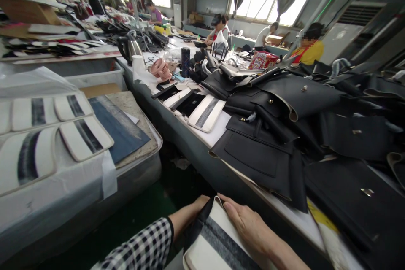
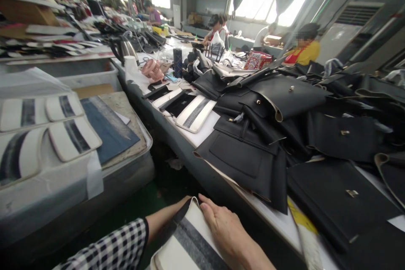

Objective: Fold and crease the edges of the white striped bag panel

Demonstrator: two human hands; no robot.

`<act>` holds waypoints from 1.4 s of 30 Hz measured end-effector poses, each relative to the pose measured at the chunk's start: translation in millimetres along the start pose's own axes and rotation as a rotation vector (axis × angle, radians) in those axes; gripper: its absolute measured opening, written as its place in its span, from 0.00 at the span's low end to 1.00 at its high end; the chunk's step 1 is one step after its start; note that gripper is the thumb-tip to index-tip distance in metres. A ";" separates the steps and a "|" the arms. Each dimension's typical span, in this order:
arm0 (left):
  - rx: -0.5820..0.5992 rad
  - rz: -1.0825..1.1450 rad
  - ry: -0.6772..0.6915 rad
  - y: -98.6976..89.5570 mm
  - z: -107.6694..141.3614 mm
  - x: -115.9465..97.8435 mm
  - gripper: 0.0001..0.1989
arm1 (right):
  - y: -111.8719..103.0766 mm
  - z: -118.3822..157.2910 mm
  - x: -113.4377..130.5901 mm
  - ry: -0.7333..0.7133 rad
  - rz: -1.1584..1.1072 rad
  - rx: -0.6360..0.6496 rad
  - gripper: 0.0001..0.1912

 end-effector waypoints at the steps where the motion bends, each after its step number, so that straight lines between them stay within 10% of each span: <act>1: 0.004 -0.044 0.023 -6.5 2.8 -7.7 0.15 | -0.2 1.7 -0.5 0.002 0.009 0.002 0.28; 11: 0.465 -0.379 0.296 -22.5 37.2 -111.4 0.22 | -12.2 30.3 -13.7 -0.089 -0.157 -0.006 0.28; 30: 0.613 -0.615 0.135 -23.4 26.6 -116.8 0.20 | -44.3 119.9 -125.3 0.174 -0.493 0.092 0.23; 42: 0.520 -0.914 0.345 -2.6 28.0 -131.7 0.22 | -22.0 45.5 -52.9 -0.003 -0.224 0.069 0.28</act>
Point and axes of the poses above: each hand's wrist, its own z-axis away from the middle knuckle, its own y-axis out of the palm, x = y × z, the point moved 2 cm from there along -z, towards the middle knuckle, and after that the axes turned 8 degrees about -x, right-handed, at the moved point
